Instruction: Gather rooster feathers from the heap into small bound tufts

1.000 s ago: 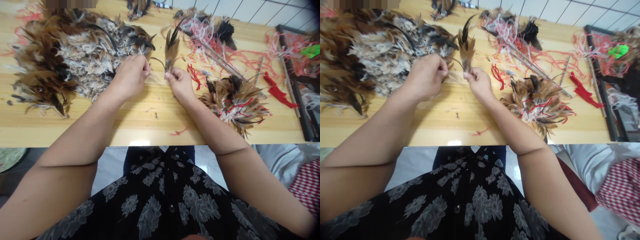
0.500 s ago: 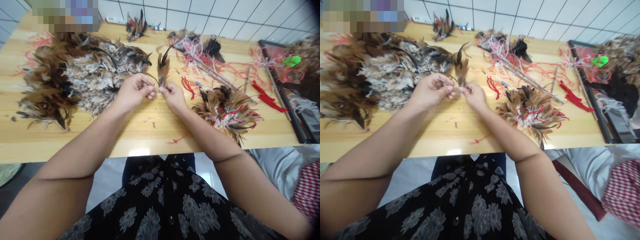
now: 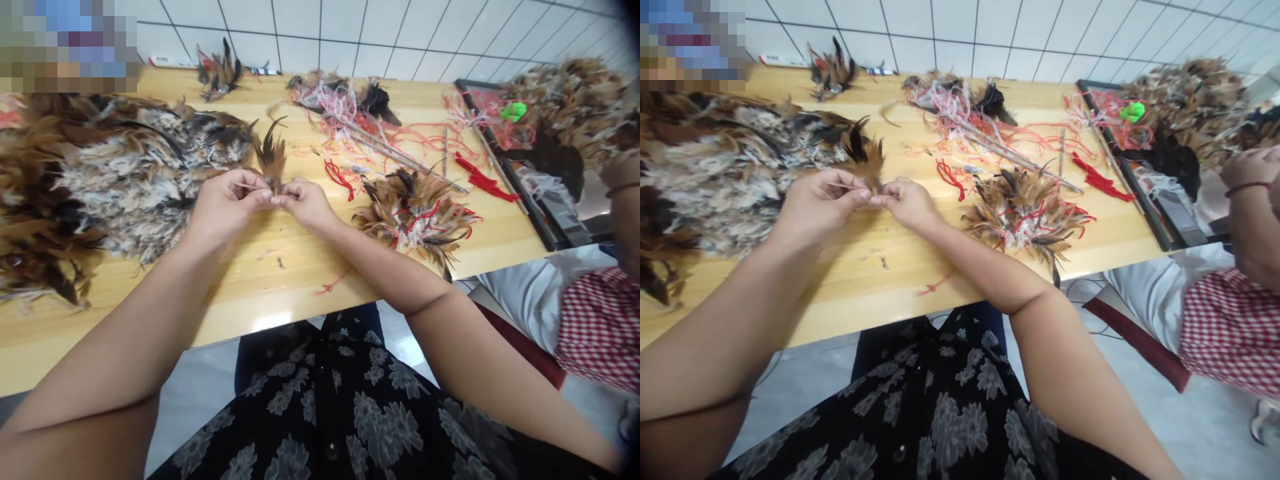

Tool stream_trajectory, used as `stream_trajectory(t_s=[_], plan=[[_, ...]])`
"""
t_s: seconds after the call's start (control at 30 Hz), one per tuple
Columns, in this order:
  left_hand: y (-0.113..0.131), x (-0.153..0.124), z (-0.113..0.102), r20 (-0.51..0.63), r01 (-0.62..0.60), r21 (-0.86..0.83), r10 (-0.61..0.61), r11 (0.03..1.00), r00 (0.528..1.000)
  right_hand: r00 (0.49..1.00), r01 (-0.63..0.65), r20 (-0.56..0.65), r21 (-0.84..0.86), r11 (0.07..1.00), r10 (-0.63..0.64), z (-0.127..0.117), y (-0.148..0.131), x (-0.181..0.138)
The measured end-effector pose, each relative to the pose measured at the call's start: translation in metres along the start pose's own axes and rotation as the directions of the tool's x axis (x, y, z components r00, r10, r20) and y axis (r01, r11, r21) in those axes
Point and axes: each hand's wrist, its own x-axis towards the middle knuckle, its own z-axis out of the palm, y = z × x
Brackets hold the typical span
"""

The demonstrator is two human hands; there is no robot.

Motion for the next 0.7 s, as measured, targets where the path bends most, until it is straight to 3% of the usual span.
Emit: stream_trajectory(t_s=[0.4, 0.53, 0.7], plan=[[0.01, -0.004, 0.005, 0.087, 0.094, -0.224, -0.076, 0.97, 0.993, 0.998, 0.07, 0.006, -0.043, 0.997, -0.07, -0.003, 0.01, 0.005], [0.011, -0.005, 0.009, 0.136, 0.095, -0.19, -0.069, 0.977, 0.988, 0.999, 0.039, 0.015, -0.181, 0.983, -0.037, -0.005, 0.0, 0.0], [0.013, -0.005, 0.017, 0.028, 0.078, -0.034, -0.077, 0.996, 0.997, 0.999, -0.031, -0.006, -0.432, 0.901, 0.031, -0.002, -0.022, -0.014]])
